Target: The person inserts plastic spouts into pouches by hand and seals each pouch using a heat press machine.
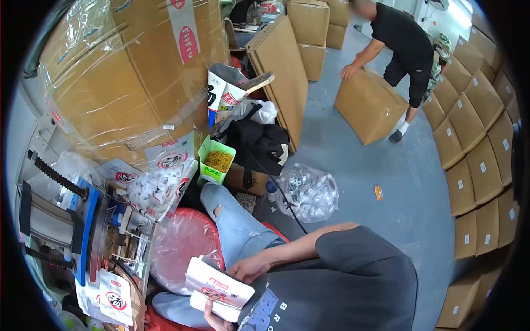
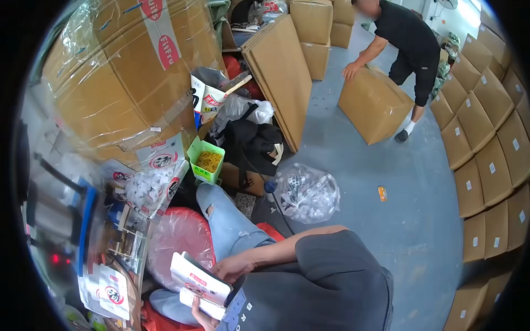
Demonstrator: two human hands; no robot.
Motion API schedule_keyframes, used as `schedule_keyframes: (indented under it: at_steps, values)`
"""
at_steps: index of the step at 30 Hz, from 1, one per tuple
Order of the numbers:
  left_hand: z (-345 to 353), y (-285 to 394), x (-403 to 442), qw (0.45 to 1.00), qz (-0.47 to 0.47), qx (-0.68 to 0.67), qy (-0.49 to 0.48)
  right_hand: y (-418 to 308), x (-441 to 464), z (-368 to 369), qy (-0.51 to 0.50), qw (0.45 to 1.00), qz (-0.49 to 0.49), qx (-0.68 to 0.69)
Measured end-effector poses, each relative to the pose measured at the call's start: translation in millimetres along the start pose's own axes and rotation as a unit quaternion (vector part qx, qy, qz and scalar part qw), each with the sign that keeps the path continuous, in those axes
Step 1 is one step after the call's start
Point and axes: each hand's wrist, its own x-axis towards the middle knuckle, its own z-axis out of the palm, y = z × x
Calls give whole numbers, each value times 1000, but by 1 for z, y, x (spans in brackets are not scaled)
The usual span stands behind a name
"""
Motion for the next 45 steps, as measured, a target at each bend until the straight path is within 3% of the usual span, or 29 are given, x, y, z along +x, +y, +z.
schedule_keyframes:
  at_steps: [1, 2, 5, 7, 9, 10, 11, 12, 14, 17, 18, 19, 21, 22, 24, 25, 26, 27, 28, 29, 31, 33, 36, 37, 38, 40, 43, 44, 45]
  values:
    - [-3, 0, 2, 1000, -3, 0, -3, -8, -4, 19, 104, 994, 22, 25]
    - [1, 3, 1, 1000, -14, -3, -9, -5, -2, 18, 106, 994, 20, 25]
    - [7, 11, 0, 998, -15, -21, -53, 14, 23, -11, -125, 981, -16, 145]
    - [-2, 17, 1, 996, -8, -73, -53, -42, -1, 75, 29, 991, -21, 127]
    - [4, 26, -15, 996, 55, -67, 9, -60, -7, 46, -128, 988, -46, 69]
    - [-23, 30, -12, 995, 52, -82, 13, -84, -26, 83, 17, 989, -137, 50]
    - [-66, 29, -6, 994, 85, -63, 34, -109, -28, 60, -196, 963, -179, 40]
    - [-57, 36, -16, 986, 109, -99, 72, -132, -46, 65, -75, 955, -272, -89]
    - [-48, 49, -23, 971, 148, -151, 111, -183, -76, 74, 98, 865, -377, -317]
    - [-103, 61, -34, 973, 154, -123, 116, -242, -96, 25, 410, 710, -290, -494]
    - [-82, 67, -36, 959, 202, -139, 143, -250, -92, -1, 455, 662, -247, -542]
    - [-127, 63, -31, 965, 191, -163, 74, -257, -87, -30, 495, 607, -204, -587]
    - [-111, 79, -35, 924, 286, -102, 234, -258, -75, -81, 505, 466, -151, -711]
    - [-63, 95, -39, 914, 329, -114, 207, -260, -67, -87, 502, 403, -124, -755]
    - [-77, 120, -39, 911, 344, -82, 210, -261, -64, -91, 522, 340, -76, -779]
    - [-91, 135, -48, 934, 322, -102, 119, -259, -57, -79, 522, 356, -89, -770]
    - [-98, 152, -51, 914, 368, -25, 170, -260, -52, -74, 523, 323, -55, -787]
    - [-111, 167, -55, 910, 382, -53, 154, -260, -51, -78, 529, 356, -47, -769]
    - [-108, 188, -55, 865, 448, 33, 224, -256, -48, -67, 506, 321, -96, -795]
    - [-121, 206, -57, 855, 452, 70, 244, -262, -66, -98, 488, 351, -113, -791]
    - [-115, 258, -42, 746, 518, 250, 335, -266, -89, -129, 488, 305, -133, -807]
    - [-143, 289, -9, 725, 524, 259, 364, -262, -87, -101, 556, 314, -98, -763]
    - [-163, 328, 35, 634, 544, 335, 435, -248, -80, -80, 512, 244, -263, -781]
    - [-158, 341, 41, 600, 546, 364, 458, -239, -68, -56, 526, 291, -285, -746]
    - [-165, 354, 48, 570, 546, 387, 476, -227, -60, -43, 528, 291, -281, -747]
    - [-157, 365, 45, 560, 518, 439, 474, -212, -51, -22, 520, 334, -264, -741]
    - [-143, 354, 31, 540, 466, 491, 499, -170, 3, -4, 324, 344, -324, -820]
    - [-139, 350, 29, 530, 431, 520, 513, -152, 39, 14, 239, 393, -338, -821]
    - [-147, 345, 27, 465, 409, 590, 518, -134, 74, 39, 174, 474, -310, -806]
